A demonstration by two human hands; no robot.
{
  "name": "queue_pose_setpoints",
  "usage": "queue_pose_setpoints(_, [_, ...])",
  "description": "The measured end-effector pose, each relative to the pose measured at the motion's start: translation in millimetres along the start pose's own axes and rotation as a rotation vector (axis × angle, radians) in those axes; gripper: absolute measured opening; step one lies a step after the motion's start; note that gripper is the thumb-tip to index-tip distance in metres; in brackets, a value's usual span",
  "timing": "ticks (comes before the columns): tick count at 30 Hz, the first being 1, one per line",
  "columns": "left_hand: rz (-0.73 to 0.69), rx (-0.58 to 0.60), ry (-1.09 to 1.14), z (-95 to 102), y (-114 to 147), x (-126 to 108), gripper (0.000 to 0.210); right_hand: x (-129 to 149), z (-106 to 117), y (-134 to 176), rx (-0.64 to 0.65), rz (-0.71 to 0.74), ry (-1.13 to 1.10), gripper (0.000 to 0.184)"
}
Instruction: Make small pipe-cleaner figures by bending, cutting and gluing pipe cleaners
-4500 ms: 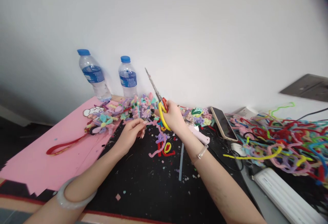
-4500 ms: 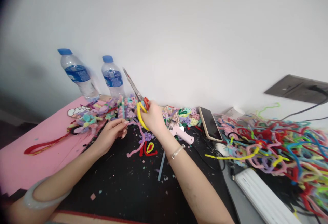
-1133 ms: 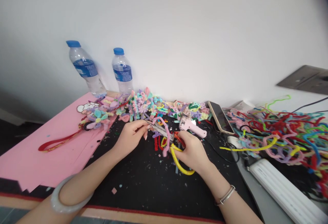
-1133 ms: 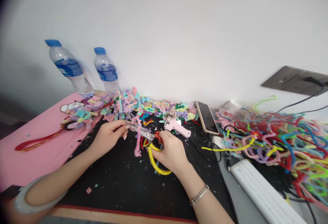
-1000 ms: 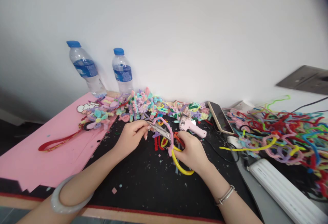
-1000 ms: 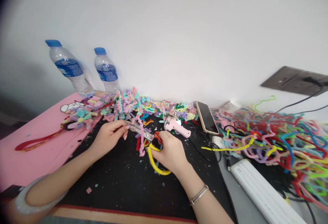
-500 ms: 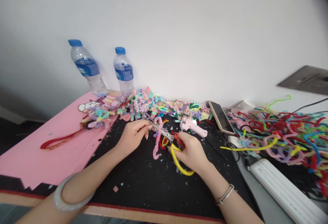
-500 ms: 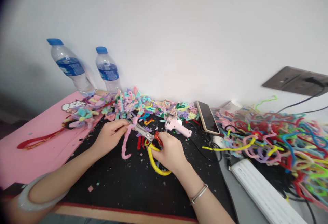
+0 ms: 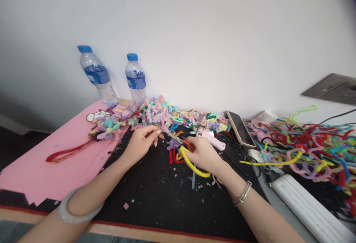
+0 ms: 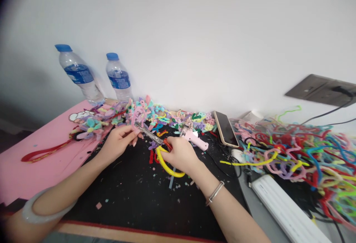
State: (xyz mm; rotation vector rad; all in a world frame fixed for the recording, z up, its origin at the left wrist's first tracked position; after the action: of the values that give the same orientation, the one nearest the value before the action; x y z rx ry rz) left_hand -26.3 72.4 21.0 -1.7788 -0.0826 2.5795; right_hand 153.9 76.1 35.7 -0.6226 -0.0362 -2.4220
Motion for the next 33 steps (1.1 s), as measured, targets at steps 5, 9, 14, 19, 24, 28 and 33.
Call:
queue_pose_setpoints(5, [0.055,0.012,0.103,0.1,-5,11,0.027,0,5,-10,0.041,-0.033,-0.036,0.032])
queue_pose_setpoints(9, [0.078,0.015,0.123,0.5,-7,14,0.028,3,7,-14,0.063,-0.016,-0.027,0.033])
queue_pose_setpoints(14, [0.085,0.008,0.141,1.3,-8,15,0.027,4,10,-16,0.062,0.007,0.019,0.035])
queue_pose_setpoints(19, [0.088,0.015,0.148,0.4,-7,16,0.027,4,12,-16,0.054,0.019,0.051,0.037])
queue_pose_setpoints(24, [0.096,0.004,0.171,0.3,-7,15,0.026,-3,13,-18,0.006,0.052,0.077,0.040])
queue_pose_setpoints(28, [0.097,-0.005,0.164,-0.2,-6,14,0.026,-13,21,-28,-0.047,0.023,0.175,0.035])
queue_pose_setpoints(33, [0.091,-0.016,0.112,-0.4,-6,14,0.027,-20,33,-52,-0.082,-0.054,0.370,0.025])
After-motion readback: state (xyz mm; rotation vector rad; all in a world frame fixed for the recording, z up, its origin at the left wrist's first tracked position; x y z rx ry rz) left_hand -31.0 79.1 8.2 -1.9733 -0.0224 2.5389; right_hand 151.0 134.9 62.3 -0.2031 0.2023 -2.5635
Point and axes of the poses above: each hand's wrist, its own y-axis away from the middle knuckle, its own z-axis out of the back of the hand, x = y × z, the point moved 7 cm from there along -y, towards the middle knuckle, and after that the axes turned 8 degrees about z, right-handed, at the moved point
